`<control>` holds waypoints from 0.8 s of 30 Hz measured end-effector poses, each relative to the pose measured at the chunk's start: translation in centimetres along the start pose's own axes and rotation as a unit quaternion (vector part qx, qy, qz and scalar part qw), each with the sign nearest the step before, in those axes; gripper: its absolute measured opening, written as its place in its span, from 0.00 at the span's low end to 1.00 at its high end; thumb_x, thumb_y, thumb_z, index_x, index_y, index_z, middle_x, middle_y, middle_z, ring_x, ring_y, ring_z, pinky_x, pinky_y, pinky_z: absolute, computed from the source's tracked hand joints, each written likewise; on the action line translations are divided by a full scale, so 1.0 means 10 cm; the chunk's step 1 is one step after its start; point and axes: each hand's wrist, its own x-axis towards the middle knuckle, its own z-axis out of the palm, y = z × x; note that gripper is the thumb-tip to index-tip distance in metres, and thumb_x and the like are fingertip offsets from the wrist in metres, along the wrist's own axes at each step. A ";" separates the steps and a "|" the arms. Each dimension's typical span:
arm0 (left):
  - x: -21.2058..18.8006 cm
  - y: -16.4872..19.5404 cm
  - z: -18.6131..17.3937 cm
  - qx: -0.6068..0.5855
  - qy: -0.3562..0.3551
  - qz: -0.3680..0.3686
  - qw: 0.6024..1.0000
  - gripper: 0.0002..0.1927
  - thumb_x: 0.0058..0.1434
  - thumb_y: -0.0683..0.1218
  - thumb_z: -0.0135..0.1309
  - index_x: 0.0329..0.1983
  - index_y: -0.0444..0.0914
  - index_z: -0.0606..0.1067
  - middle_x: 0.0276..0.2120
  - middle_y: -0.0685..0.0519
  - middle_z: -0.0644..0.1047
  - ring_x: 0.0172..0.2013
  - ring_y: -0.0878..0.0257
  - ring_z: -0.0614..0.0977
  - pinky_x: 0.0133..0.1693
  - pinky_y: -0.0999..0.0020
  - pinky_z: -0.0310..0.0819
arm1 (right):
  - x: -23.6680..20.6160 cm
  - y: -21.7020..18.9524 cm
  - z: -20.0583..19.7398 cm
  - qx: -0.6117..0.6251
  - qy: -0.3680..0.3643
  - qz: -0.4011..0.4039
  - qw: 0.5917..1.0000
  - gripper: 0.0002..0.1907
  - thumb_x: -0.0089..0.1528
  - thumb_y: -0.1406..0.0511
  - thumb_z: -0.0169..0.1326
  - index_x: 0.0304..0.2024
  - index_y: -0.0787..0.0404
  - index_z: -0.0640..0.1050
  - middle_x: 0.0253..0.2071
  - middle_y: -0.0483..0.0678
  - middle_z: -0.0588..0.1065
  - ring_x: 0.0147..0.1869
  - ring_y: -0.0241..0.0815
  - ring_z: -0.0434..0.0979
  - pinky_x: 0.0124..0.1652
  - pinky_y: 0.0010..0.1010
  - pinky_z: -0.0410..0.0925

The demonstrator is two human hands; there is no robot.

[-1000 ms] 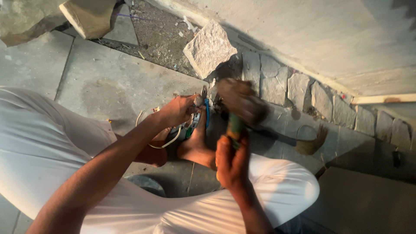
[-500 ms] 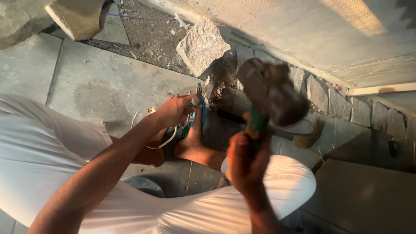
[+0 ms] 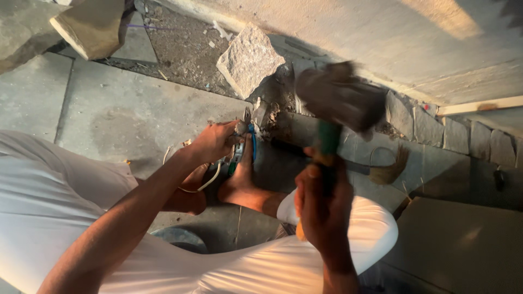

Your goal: The person takes a hammer and pliers from a tool bag, sits on the floor, and repeatedly strikes and pries an electric motor to break it apart, pulling off wires and casing pieces by hand.

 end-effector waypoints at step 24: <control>0.02 0.07 0.02 0.006 0.003 -0.046 0.999 0.11 0.61 0.45 0.57 0.44 0.38 0.72 0.33 0.40 0.79 0.39 0.37 0.80 0.38 0.44 0.72 | 0.04 0.66 0.21 0.048 -0.016 -0.098 0.994 0.10 0.78 0.59 0.46 0.53 0.59 0.70 0.31 0.40 0.67 0.30 0.29 0.66 0.31 0.23 0.59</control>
